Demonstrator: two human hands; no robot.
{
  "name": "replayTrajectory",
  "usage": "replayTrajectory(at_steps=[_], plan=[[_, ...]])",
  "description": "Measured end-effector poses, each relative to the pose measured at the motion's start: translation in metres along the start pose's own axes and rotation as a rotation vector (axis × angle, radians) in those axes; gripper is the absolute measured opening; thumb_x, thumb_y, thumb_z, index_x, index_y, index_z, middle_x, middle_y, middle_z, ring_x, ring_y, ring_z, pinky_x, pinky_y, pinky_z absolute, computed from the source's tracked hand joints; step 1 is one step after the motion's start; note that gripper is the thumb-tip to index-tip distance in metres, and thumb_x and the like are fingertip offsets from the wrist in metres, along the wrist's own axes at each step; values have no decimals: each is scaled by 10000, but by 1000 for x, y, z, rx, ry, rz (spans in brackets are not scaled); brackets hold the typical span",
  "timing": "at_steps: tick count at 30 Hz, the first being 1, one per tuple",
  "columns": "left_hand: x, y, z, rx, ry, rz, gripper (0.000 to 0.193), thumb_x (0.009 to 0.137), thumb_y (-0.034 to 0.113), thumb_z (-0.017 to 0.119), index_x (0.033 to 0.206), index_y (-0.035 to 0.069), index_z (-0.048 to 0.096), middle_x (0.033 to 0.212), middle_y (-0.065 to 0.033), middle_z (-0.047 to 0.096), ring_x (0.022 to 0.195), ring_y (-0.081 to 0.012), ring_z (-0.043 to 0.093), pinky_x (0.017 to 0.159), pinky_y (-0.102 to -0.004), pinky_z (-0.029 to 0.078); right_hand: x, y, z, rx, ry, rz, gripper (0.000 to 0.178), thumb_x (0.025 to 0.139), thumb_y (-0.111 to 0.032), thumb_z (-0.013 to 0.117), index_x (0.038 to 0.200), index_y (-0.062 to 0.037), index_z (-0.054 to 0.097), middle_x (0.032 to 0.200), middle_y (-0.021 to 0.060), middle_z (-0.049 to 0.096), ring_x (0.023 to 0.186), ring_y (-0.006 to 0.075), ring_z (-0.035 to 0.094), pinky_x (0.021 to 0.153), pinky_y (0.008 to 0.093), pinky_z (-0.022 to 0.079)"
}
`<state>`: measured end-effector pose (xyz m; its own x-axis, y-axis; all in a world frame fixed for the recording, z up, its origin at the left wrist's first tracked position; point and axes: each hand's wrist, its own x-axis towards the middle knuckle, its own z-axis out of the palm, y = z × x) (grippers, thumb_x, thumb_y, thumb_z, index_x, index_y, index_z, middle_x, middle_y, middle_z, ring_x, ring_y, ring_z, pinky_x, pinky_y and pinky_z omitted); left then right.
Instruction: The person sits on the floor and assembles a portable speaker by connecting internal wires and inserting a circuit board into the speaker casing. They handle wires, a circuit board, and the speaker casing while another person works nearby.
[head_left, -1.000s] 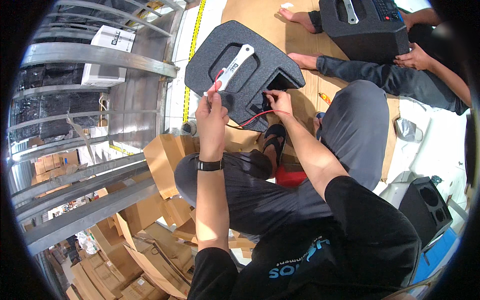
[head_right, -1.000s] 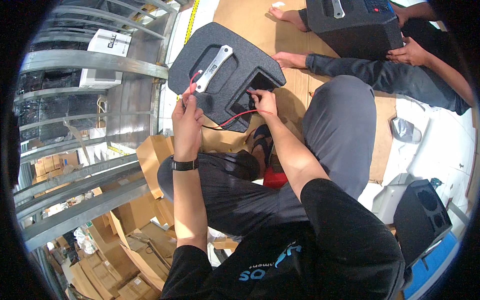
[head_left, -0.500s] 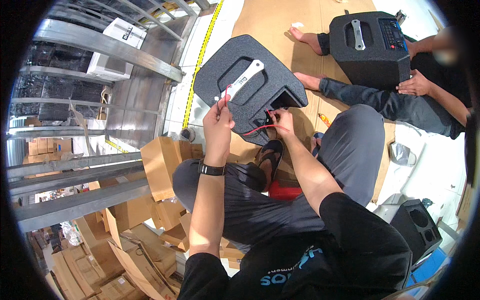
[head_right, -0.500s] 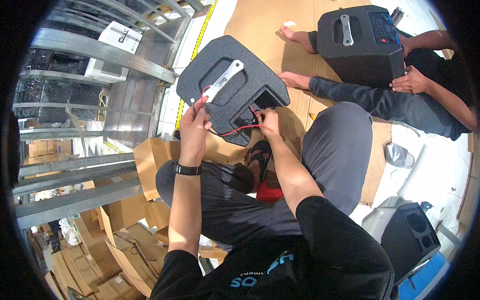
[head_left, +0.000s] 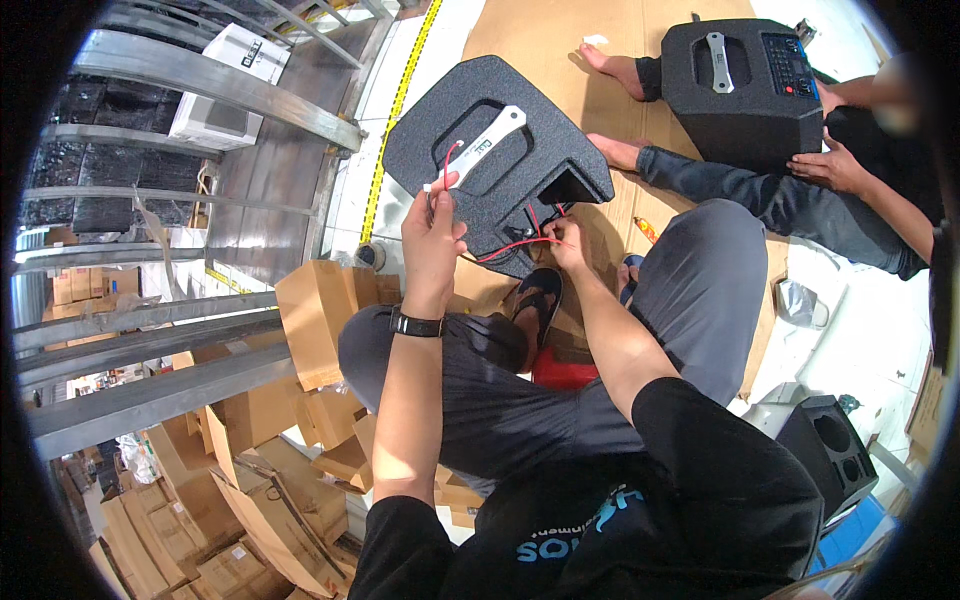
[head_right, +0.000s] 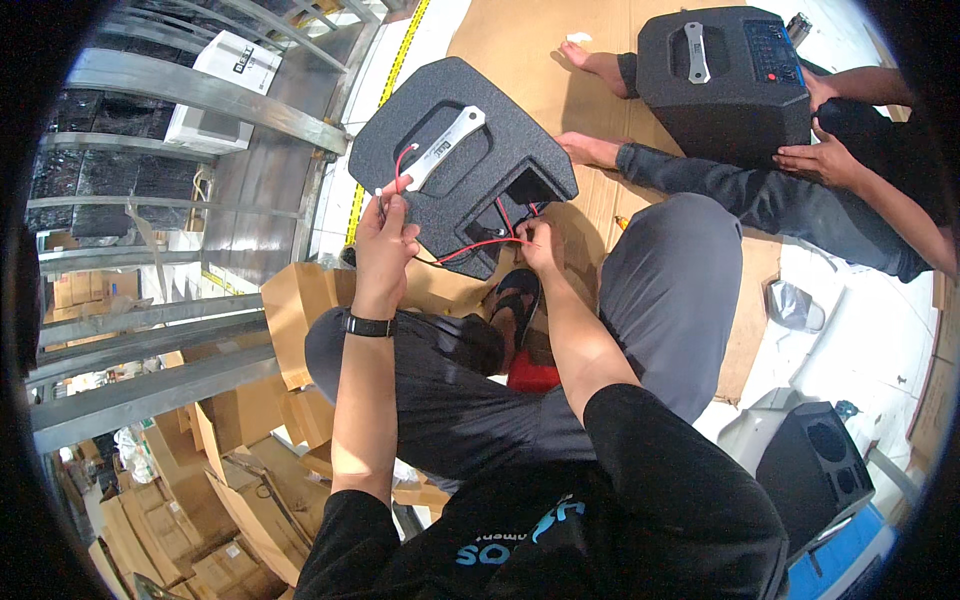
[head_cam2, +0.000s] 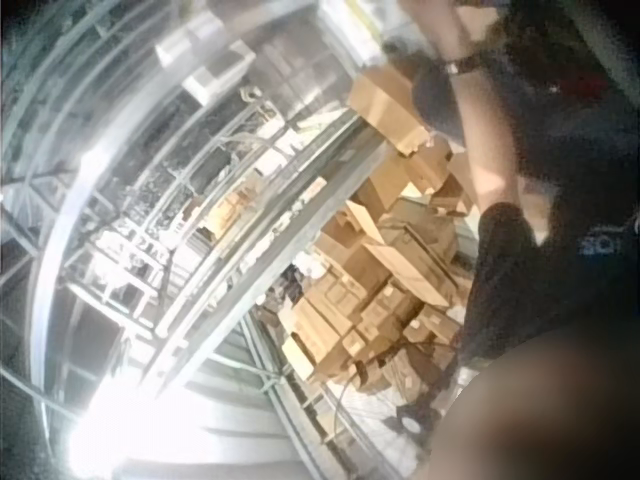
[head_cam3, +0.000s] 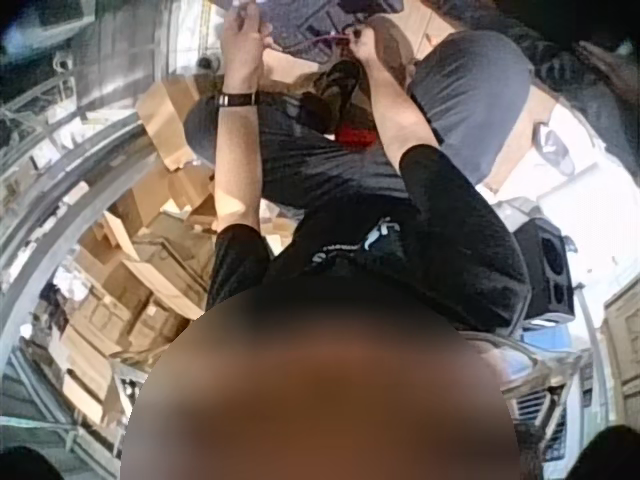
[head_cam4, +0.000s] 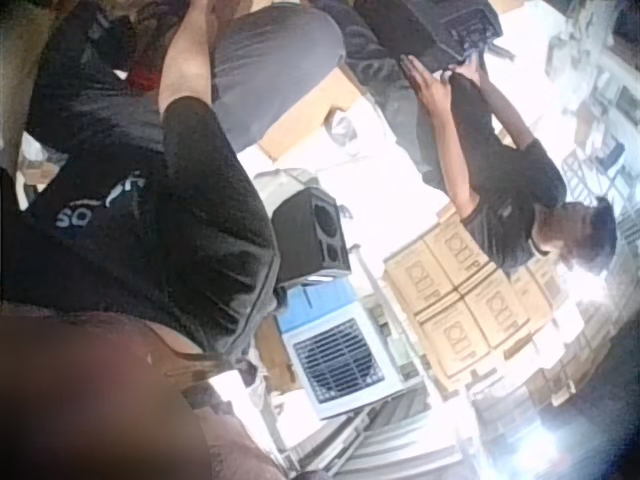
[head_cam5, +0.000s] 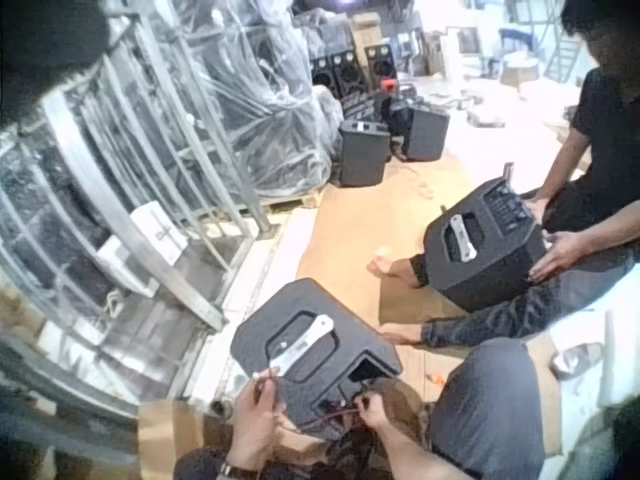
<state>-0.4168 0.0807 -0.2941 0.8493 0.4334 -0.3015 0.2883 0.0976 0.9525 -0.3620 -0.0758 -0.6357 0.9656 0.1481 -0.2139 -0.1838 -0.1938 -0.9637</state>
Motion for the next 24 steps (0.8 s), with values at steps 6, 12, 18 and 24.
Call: replayTrajectory(at_steps=[6,12,18,24], plan=[[1,-5,-3,-63,-89,53,275,1089,229,524,1304,108,644,891,67,454,623,-21,373,524,-186,320,3,11,5,-205,126,-235,92,825,-73,753,876,-8,712,949,184,620,926,343,627,841,422,514],[2,6,-7,-112,8,-23,336,1058,193,442,1281,46,645,933,35,466,622,-25,381,511,-188,286,4,-31,1,-321,215,-404,110,894,-126,724,898,-16,711,909,195,662,873,359,669,770,423,543],[2,9,-11,-100,-27,22,324,1072,211,480,1282,31,649,966,47,575,639,-13,397,511,-180,297,18,-53,-4,-97,96,-249,199,929,-217,709,987,-30,748,836,196,724,800,333,740,718,414,556],[5,-1,-12,4,-190,50,344,1083,219,512,1332,5,615,1093,40,628,696,-23,427,553,-173,344,16,-15,-18,220,187,-18,284,996,-279,676,939,-1,684,741,-8,649,641,81,565,568,273,464]])
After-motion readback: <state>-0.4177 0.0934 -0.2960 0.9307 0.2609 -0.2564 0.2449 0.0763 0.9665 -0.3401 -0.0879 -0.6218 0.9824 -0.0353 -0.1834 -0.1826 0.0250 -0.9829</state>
